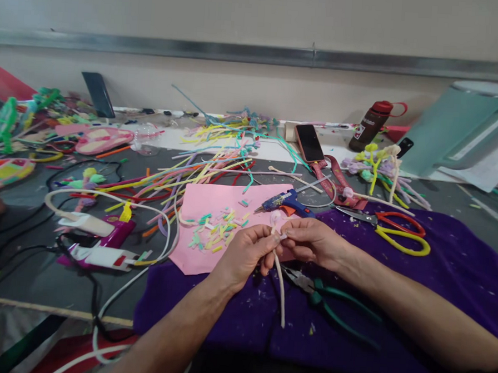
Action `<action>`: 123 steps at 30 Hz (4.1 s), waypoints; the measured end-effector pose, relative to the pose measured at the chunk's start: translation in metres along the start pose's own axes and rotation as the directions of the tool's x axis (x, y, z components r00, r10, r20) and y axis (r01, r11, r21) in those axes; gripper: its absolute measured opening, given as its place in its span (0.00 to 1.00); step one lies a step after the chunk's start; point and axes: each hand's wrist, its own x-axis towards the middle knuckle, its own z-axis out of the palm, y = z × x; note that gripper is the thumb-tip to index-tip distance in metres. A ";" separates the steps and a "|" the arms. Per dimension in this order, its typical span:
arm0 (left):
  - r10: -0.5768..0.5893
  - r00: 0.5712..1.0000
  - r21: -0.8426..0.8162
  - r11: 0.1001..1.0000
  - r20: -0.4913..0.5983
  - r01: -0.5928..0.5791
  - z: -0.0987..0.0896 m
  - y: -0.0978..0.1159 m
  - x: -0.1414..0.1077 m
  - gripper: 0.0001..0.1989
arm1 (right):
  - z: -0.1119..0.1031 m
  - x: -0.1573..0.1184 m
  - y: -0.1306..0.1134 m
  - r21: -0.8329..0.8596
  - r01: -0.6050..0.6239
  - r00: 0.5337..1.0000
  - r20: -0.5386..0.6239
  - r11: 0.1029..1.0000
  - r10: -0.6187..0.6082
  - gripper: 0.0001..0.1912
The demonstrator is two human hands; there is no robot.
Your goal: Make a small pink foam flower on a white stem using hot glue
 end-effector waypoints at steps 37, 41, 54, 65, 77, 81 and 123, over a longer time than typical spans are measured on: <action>-0.217 0.967 -0.221 0.945 0.131 0.242 0.000 0.005 -0.001 0.10 | 0.007 -0.018 -0.023 -0.839 0.516 0.741 0.336 0.173 -0.581 0.04; -0.234 0.964 -0.169 0.953 0.125 0.253 -0.002 0.003 0.000 0.12 | 0.002 -0.020 -0.030 -0.846 0.479 0.775 0.282 0.235 -0.565 0.04; -0.287 0.951 -0.072 0.952 0.119 0.297 -0.004 -0.002 -0.001 0.11 | -0.005 -0.023 -0.043 -0.863 0.415 0.802 0.198 0.288 -0.563 0.04; -0.288 0.944 -0.089 0.948 0.160 0.305 -0.004 -0.002 -0.001 0.10 | -0.002 -0.023 -0.039 -0.896 0.415 0.813 0.287 0.160 -0.507 0.05; -0.315 0.934 -0.037 0.945 0.169 0.325 -0.006 -0.004 -0.001 0.11 | 0.000 -0.023 -0.037 -0.916 0.397 0.817 0.326 0.054 -0.476 0.06; -0.294 0.943 -0.026 0.953 0.155 0.301 -0.006 -0.005 -0.001 0.11 | 0.000 -0.024 -0.037 -0.920 0.391 0.834 0.352 0.005 -0.424 0.06; -0.291 0.943 -0.042 0.952 0.163 0.302 0.000 0.006 -0.005 0.09 | -0.001 -0.022 -0.033 -0.888 0.435 0.800 0.304 0.151 -0.517 0.07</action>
